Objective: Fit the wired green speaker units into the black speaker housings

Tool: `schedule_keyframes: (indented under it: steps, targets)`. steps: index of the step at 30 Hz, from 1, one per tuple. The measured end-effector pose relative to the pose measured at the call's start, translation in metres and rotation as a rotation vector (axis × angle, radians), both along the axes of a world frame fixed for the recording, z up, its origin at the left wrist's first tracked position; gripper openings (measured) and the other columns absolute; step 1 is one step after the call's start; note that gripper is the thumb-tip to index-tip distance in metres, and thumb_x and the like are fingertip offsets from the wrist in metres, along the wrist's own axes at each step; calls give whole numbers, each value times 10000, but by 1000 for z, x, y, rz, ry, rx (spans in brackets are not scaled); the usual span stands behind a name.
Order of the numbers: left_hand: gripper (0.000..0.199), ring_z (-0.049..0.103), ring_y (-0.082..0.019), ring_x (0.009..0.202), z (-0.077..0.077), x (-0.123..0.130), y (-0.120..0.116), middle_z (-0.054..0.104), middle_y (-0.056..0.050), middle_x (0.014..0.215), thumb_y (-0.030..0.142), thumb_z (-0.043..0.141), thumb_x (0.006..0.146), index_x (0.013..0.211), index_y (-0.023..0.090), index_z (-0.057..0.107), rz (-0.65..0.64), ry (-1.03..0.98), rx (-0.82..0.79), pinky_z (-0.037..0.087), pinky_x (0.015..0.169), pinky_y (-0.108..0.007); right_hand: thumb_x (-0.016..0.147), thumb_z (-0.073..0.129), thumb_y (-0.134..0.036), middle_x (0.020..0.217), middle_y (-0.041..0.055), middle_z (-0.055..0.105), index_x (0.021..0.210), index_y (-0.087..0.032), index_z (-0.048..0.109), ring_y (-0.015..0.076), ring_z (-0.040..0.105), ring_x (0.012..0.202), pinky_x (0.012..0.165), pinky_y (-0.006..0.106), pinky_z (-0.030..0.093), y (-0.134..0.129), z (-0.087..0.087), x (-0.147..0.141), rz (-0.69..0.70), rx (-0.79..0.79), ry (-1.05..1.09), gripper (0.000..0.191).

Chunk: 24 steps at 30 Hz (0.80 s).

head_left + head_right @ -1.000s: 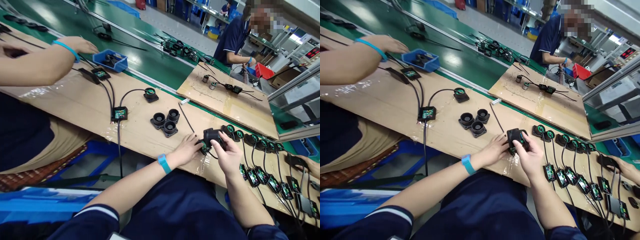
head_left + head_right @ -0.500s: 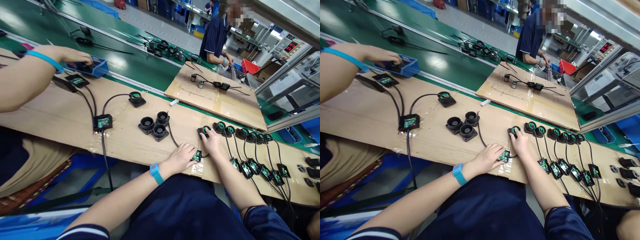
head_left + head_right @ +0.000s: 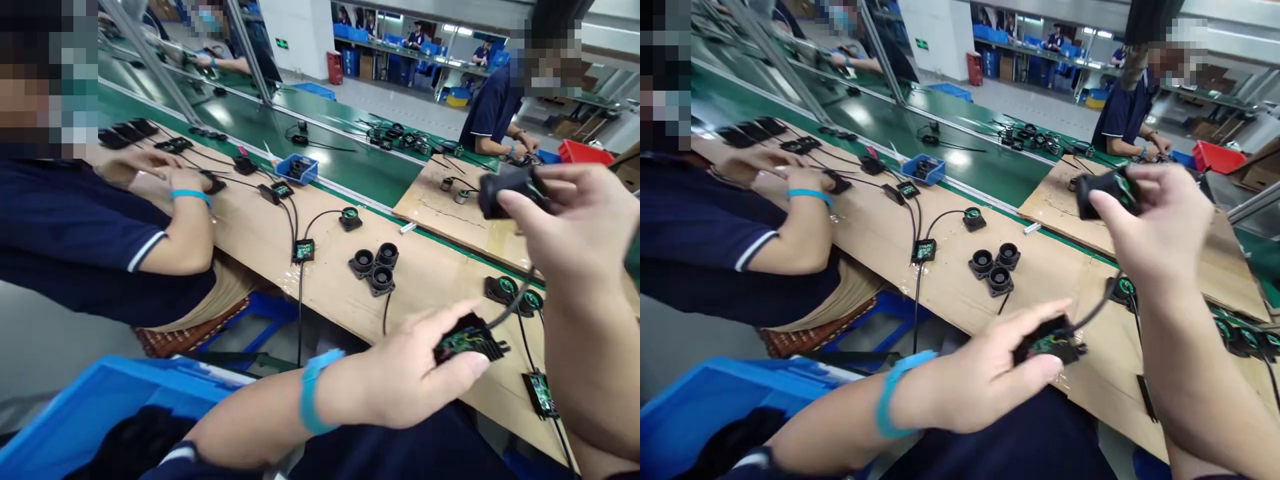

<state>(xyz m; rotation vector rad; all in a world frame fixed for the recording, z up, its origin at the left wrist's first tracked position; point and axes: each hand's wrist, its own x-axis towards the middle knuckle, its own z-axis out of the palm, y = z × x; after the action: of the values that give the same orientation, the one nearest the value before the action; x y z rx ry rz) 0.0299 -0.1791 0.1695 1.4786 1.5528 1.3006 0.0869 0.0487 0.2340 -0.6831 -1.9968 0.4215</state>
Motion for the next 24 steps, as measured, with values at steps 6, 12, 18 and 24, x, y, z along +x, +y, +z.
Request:
schedule_keyframes:
  steps: [6,12,18,24]
  targets:
    - [498,564,-266,1324,2,-99,-60,611,-34,1420,517,497,971,1403,282,578,429,360,-254,433,1161,-409,835,712,-315,1115,132,725,1152,-138,685,289,687,1057,918,416,568,-17,-59,-154,168,-60,-532,363]
    - [534,667,-329,1085,-102,-173,-69,662,-150,1179,473,457,953,1413,222,564,727,777,-598,545,943,-449,856,671,-175,1062,210,723,1044,-78,716,308,706,1016,838,369,583,-40,-157,-230,166,-288,-917,217]
    - [553,658,-360,1003,-143,-208,-60,636,-186,1068,432,387,992,1471,177,496,645,1060,-793,514,894,-462,903,650,-561,1091,187,705,1103,-110,704,275,688,1013,821,337,570,-40,-179,-248,147,-278,-889,496]
    - [515,598,-422,1066,-120,-222,-35,660,-215,1082,447,406,974,1295,110,627,670,1225,-618,485,883,-530,973,572,-442,1464,227,485,1350,-150,580,346,422,1379,1123,516,345,52,-190,-159,24,-55,-867,477]
